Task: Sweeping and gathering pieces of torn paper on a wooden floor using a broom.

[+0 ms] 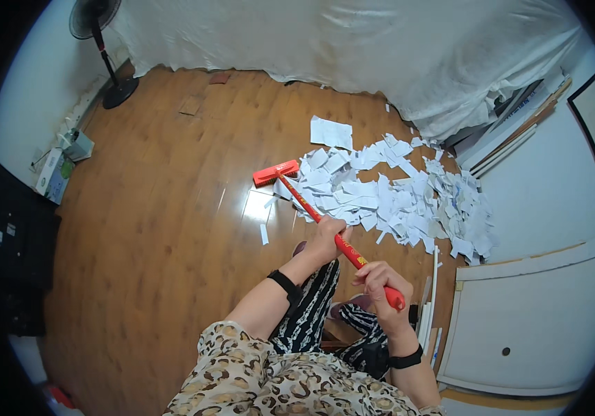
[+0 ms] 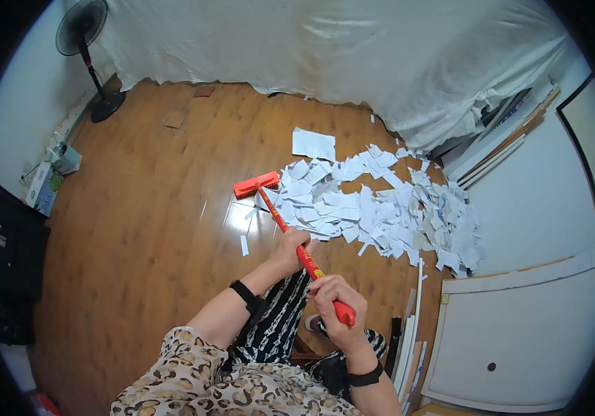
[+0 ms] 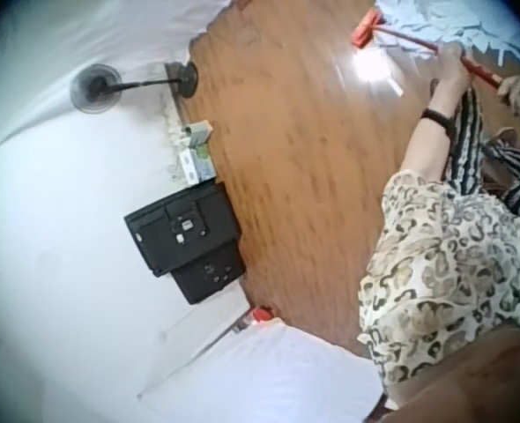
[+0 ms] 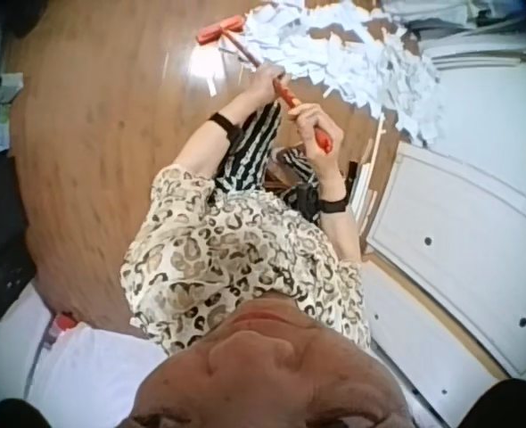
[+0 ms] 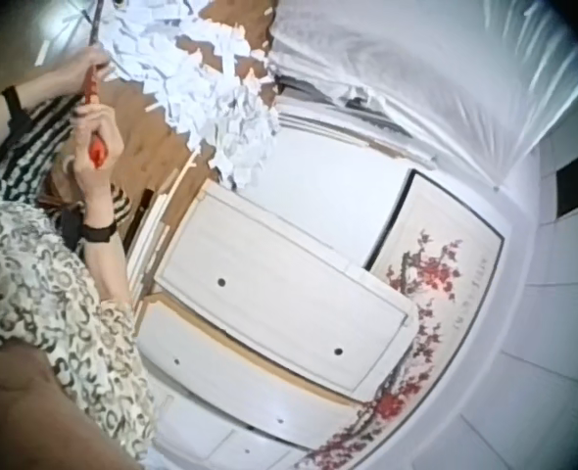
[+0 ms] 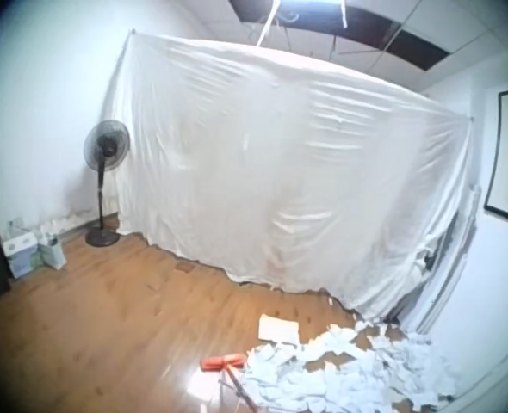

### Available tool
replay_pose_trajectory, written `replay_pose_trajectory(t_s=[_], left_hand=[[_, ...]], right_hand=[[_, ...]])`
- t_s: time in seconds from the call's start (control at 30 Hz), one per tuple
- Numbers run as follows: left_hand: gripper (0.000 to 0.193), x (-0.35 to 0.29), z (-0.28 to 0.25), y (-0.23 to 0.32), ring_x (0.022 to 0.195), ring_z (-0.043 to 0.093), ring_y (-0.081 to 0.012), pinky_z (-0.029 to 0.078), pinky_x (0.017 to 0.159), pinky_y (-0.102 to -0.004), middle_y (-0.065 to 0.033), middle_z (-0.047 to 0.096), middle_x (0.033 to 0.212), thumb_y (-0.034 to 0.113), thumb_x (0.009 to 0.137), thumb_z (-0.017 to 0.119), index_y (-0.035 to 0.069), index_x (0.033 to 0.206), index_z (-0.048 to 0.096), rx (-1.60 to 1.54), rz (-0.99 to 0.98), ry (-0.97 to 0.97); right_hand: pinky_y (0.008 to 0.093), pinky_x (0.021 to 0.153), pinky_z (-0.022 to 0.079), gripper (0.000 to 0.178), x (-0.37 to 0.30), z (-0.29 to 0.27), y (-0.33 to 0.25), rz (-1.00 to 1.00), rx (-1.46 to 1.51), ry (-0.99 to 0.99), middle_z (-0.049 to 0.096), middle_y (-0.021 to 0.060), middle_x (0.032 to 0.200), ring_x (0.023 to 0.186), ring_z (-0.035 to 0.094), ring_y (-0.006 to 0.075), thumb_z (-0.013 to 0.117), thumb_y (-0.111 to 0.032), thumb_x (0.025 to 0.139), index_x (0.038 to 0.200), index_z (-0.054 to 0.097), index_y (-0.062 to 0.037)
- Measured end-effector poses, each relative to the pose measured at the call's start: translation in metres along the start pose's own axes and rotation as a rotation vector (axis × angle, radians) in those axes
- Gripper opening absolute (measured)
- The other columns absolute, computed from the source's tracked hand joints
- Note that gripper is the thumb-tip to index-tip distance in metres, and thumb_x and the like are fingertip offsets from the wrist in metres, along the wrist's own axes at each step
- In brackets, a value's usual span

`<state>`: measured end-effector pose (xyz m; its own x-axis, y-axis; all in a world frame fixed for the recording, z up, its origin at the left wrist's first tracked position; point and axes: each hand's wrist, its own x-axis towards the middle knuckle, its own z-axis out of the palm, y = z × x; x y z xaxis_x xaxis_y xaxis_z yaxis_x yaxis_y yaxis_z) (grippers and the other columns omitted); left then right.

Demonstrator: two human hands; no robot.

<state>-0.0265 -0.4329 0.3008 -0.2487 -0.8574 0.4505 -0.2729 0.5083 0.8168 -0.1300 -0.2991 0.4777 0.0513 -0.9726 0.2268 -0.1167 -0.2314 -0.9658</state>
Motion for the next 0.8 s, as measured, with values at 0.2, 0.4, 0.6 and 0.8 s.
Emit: replay_pose_trajectory(t_s=[0.2, 0.4, 0.6, 0.8], left_hand=[[0.023, -0.026, -0.008, 0.007, 0.069, 0.054, -0.0390, 0.046, 0.066, -0.0481, -0.0169, 0.058, 0.063, 0.013, 0.081, 0.067, 0.002, 0.064, 0.056, 0.117, -0.114, -0.035], [0.015, -0.053, 0.035, 0.034, 0.073, 0.056, -0.0420, 0.048, 0.071, -0.0491, -0.0178, 0.063, 0.070, 0.013, 0.080, 0.067, 0.005, 0.069, 0.060, 0.157, -0.126, -0.229], [0.017, -0.046, 0.107, 0.066, 0.071, 0.055, -0.0402, 0.046, 0.070, -0.0489, -0.0161, 0.063, 0.069, 0.015, 0.081, 0.066, 0.006, 0.068, 0.060, -0.040, 0.027, -0.435], [0.020, -0.043, 0.117, 0.106, 0.076, 0.057, -0.0386, 0.049, 0.072, -0.0489, -0.0173, 0.063, 0.070, 0.018, 0.083, 0.067, 0.003, 0.071, 0.061, -0.067, -0.004, -0.500]], right_hand=[[0.0299, 0.071, 0.052, 0.024, -0.015, -0.009, 0.004, 0.094, 0.107, 0.032, 0.062, 0.0108, 0.088, 0.080, 0.062, 0.0186, 0.059, -0.011, 0.097, 0.077, 0.057, 0.0026], [0.0272, 0.070, 0.048, 0.029, -0.059, -0.050, 0.009, 0.050, 0.068, 0.112, 0.060, 0.0111, 0.077, 0.071, 0.057, 0.0157, 0.053, -0.004, 0.097, 0.070, 0.055, 0.0046], [0.0332, 0.067, 0.054, 0.036, -0.101, -0.085, -0.015, 0.143, -0.049, 0.336, 0.052, 0.0103, 0.072, 0.077, 0.056, 0.0199, 0.051, -0.010, 0.099, 0.065, 0.050, 0.0029], [0.0284, 0.068, 0.049, 0.022, -0.121, -0.101, -0.029, 0.070, -0.061, 0.375, 0.061, 0.0119, 0.084, 0.072, 0.058, 0.0157, 0.055, -0.005, 0.097, 0.076, 0.057, 0.0040]])
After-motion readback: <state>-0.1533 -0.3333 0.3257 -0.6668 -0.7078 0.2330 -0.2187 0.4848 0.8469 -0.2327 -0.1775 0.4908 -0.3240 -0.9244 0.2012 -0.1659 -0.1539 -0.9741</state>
